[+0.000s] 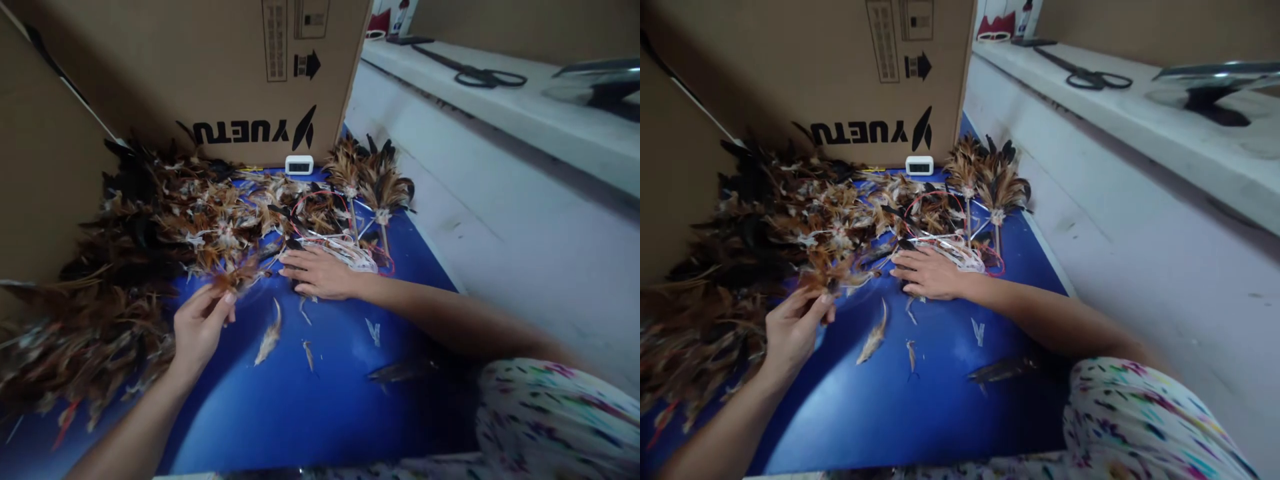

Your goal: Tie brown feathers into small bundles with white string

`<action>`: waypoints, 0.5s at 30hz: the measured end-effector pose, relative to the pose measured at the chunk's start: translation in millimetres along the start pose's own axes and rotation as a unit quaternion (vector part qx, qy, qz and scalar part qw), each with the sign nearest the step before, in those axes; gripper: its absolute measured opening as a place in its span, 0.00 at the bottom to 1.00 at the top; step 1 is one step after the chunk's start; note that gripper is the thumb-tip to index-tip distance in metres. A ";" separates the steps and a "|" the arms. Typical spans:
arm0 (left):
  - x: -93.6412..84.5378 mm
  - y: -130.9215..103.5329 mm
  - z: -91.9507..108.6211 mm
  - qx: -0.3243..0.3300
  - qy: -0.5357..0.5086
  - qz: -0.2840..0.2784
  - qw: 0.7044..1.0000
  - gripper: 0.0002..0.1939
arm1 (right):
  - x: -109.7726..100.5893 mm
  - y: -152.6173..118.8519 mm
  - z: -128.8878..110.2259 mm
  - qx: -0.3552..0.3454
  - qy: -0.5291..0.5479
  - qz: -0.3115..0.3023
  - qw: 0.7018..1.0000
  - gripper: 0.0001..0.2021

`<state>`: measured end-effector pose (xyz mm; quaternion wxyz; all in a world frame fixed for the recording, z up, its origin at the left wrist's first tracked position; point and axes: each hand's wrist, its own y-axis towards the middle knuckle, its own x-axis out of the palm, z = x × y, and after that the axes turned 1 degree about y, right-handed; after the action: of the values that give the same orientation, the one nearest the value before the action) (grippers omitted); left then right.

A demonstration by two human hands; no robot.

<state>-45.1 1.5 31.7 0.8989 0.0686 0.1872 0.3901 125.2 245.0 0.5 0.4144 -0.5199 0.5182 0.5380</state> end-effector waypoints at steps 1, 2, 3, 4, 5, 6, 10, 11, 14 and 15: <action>-1.7 -1.0 2.9 0.027 0.024 0.008 0.999 0.11 | 0.3 0.3 0.6 0.002 0.005 0.003 1.000 0.25; -3.0 -2.0 5.8 0.049 0.043 0.012 0.998 0.12 | 0.8 0.3 1.2 0.004 0.008 0.007 1.000 0.25; -3.9 -2.8 8.4 0.071 0.046 0.029 0.996 0.12 | 1.4 0.1 1.8 0.007 0.011 0.012 1.000 0.24; -4.3 -3.5 10.5 0.090 0.044 0.043 0.994 0.11 | 2.2 -0.1 2.5 0.009 0.013 0.016 1.000 0.24; -4.2 -3.9 11.9 0.103 0.041 0.048 0.993 0.10 | 2.9 -0.5 3.5 0.009 0.014 0.021 1.000 0.24; -3.7 -4.1 12.6 0.111 0.034 0.049 0.992 0.10 | 3.2 -0.7 4.7 0.009 0.015 0.024 1.000 0.24; -0.8 -2.8 13.0 0.117 0.024 0.041 0.992 0.10 | -3.5 -0.8 5.5 0.004 0.011 0.015 1.000 0.24; -0.4 -2.0 13.2 0.119 0.027 0.043 0.992 0.10 | -8.0 -0.8 2.1 0.005 0.004 0.015 1.000 0.25; -0.7 0.9 14.2 0.119 0.030 0.048 0.991 0.13 | -24.4 -1.4 -23.3 0.015 -0.041 0.046 0.998 0.25; -1.1 1.8 14.1 0.117 0.028 0.049 0.992 0.13 | -28.8 -1.8 -36.7 0.007 -0.057 0.055 0.997 0.26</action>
<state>-41.5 2.3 45.5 0.8591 0.1714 0.2534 0.4104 135.1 211.6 31.6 0.4169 -0.4565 0.5253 0.5847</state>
